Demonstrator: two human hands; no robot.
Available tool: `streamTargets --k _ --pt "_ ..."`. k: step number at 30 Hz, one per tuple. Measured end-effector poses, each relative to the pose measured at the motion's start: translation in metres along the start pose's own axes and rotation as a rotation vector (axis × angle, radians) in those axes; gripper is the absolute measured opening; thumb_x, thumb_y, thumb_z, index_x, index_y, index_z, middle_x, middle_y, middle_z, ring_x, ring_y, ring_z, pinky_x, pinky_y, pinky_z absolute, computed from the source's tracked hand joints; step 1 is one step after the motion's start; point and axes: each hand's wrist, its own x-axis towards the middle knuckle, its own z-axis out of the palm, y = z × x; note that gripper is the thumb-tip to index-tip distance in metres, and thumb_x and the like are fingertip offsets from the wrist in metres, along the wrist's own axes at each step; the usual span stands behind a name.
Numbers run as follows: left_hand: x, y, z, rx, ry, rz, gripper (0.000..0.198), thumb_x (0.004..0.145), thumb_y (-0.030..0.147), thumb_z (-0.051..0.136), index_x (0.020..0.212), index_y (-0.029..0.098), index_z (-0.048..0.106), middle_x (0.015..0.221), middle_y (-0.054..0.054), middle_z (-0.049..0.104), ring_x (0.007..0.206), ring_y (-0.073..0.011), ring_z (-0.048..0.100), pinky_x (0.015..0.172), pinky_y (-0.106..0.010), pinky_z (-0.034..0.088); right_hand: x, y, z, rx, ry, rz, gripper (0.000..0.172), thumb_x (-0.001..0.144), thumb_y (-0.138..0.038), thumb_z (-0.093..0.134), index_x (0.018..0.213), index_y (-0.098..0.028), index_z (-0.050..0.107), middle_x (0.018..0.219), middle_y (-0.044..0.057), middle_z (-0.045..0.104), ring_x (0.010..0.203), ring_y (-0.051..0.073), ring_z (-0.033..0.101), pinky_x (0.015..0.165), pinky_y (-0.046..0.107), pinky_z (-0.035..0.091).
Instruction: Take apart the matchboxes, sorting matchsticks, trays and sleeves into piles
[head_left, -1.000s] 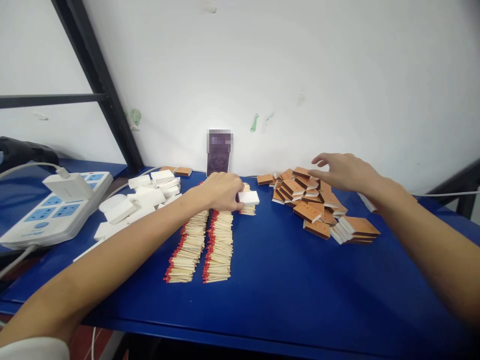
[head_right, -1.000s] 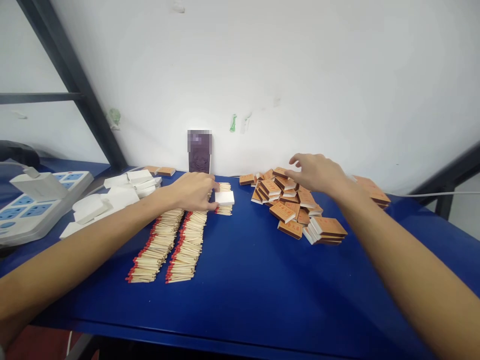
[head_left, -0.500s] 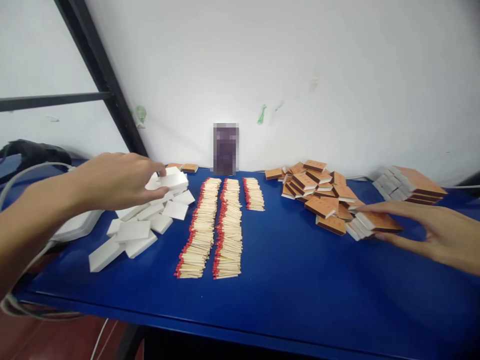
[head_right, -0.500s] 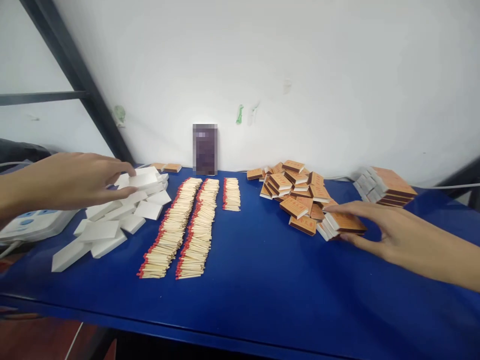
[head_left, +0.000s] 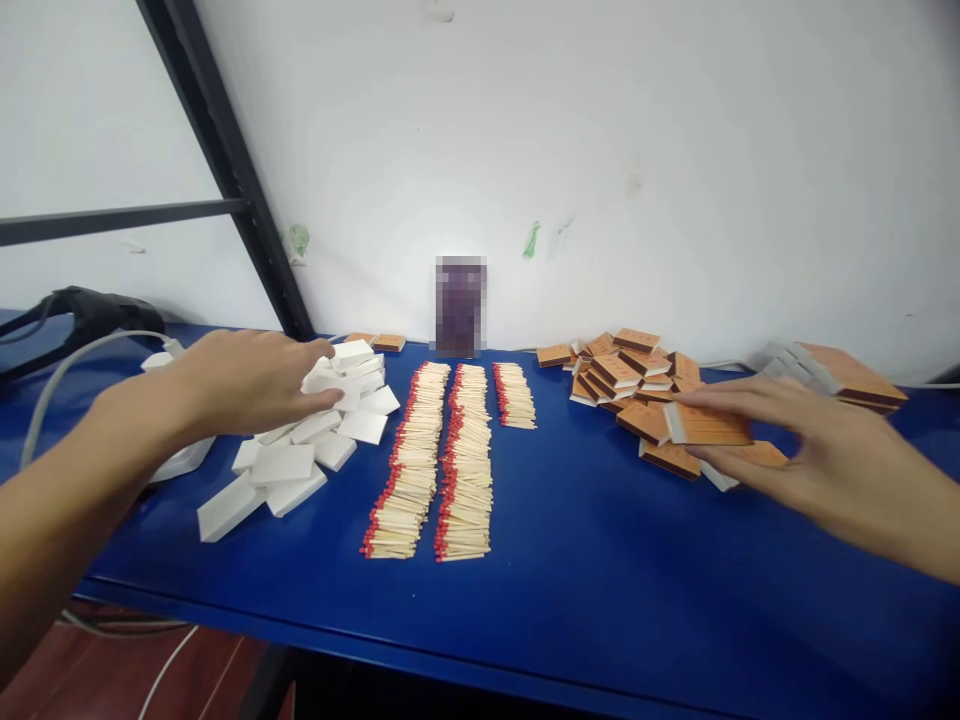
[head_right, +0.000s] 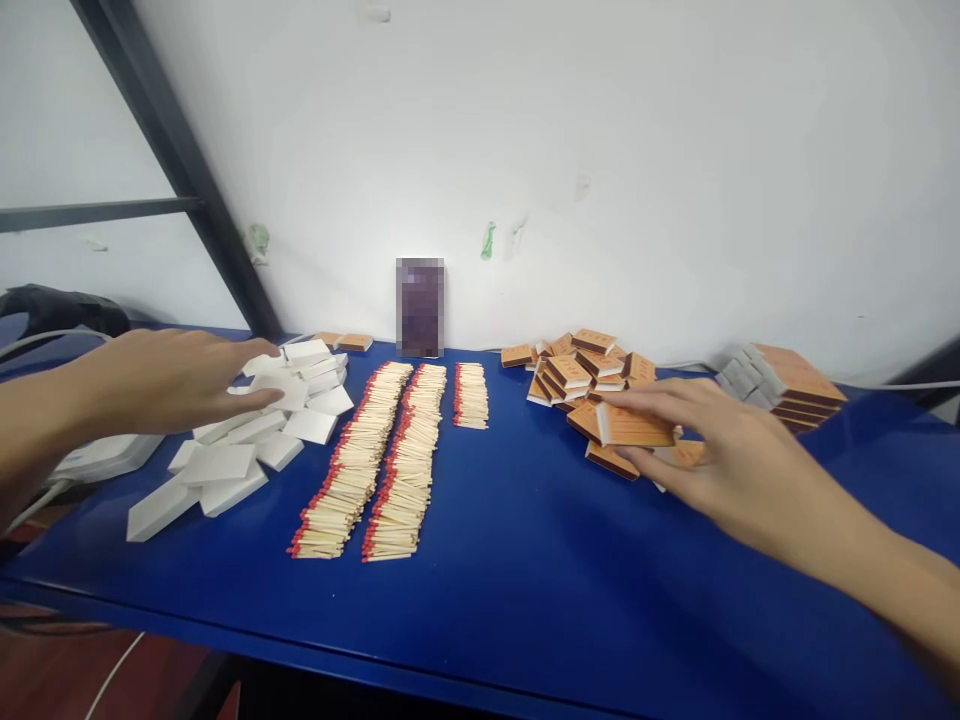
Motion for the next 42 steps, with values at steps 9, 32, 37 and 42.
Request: streamTargets --k 9,32,37,42 --pt "0.015 0.055 -0.024 0.014 0.06 0.19 0.069 0.09 0.066 0.031 0.143 0.025 0.051 0.102 -0.012 0.072 0.096 -0.0332 0.067 0.081 -0.041 0.046 0.033 -0.058 0.039 0.254 -0.096 -0.084 0.038 0.087 -0.04 0.065 0.122 -0.024 0.069 0.121 0.008 0.071 0.116 0.03 0.063 0.099 0.05 0.051" --pt "0.066 0.157 -0.02 -0.118 0.182 0.671 0.036 0.083 0.046 0.06 0.102 0.018 0.069 0.092 -0.01 0.072 0.084 -0.0245 0.067 0.068 -0.032 0.043 0.084 -0.08 0.079 1.282 -0.36 0.47 0.022 0.086 -0.031 0.068 0.102 -0.018 0.063 0.087 0.004 0.068 0.073 0.014 0.067 0.067 0.028 0.059" --pt "0.071 0.159 -0.01 -0.106 0.222 0.694 0.038 0.083 0.049 0.058 0.098 0.016 0.069 0.09 -0.01 0.071 0.08 -0.0241 0.066 0.062 -0.031 0.04 0.082 -0.079 0.076 1.164 -0.392 0.377 0.026 0.089 -0.038 0.064 0.104 -0.018 0.064 0.094 0.006 0.069 0.081 0.018 0.068 0.072 0.034 0.06" --pt "0.078 0.158 0.001 -0.076 0.221 0.71 0.032 0.08 0.044 0.061 0.093 0.017 0.07 0.09 -0.01 0.072 0.079 -0.024 0.067 0.062 -0.032 0.042 0.079 -0.078 0.073 0.482 -0.256 -0.026 0.038 0.082 -0.04 0.069 0.115 -0.021 0.069 0.12 0.011 0.063 0.11 0.028 0.062 0.094 0.047 0.052"
